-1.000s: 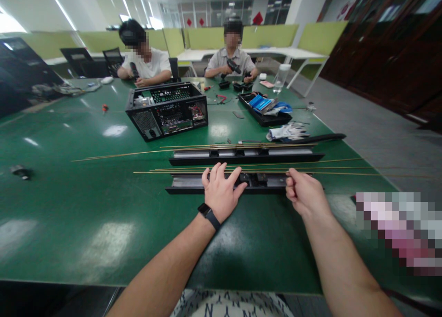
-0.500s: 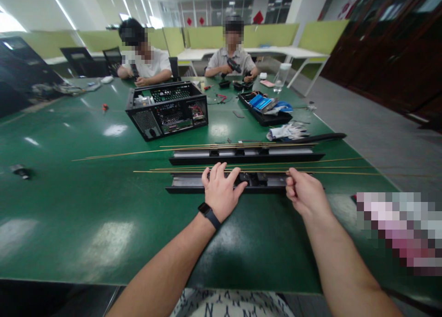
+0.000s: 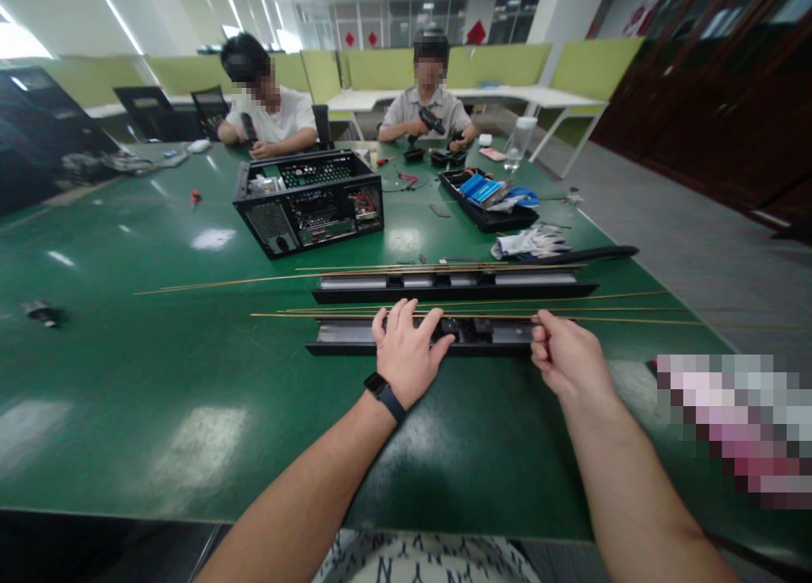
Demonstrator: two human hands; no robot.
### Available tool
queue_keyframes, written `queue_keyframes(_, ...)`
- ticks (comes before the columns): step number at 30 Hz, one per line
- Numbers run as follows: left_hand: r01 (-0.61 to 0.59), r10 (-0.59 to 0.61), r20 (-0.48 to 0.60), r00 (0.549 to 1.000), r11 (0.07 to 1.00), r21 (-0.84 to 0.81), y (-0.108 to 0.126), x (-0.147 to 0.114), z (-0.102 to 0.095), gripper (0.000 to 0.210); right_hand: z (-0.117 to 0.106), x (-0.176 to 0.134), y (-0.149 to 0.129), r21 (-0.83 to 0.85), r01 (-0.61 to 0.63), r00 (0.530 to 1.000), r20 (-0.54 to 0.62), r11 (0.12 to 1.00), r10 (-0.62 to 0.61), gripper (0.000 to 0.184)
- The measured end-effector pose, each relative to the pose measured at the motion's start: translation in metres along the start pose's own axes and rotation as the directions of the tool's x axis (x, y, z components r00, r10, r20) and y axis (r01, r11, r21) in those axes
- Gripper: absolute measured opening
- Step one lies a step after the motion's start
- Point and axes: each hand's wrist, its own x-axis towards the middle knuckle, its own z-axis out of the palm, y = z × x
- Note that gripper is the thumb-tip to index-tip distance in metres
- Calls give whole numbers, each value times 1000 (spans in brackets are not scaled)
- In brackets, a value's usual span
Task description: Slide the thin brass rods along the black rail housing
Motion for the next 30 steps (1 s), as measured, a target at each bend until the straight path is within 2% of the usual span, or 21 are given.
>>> queue_keyframes(6, -1, 1, 4, 1000, 1000, 3, 0, 0, -1, 38, 0, 0, -2, -19, 5, 1000, -5, 1000, -5, 12)
queue_keyframes(16, 1, 0, -5, 1000, 1000, 10, 0, 0, 1, 38, 1, -3, -1, 9, -26, 998, 57, 1000, 25, 9)
queue_keyframes(30, -6, 6, 0, 1000, 1000, 20, 0, -1, 2, 41, 1, -1, -1, -1, -8, 1000, 28, 1000, 8, 15)
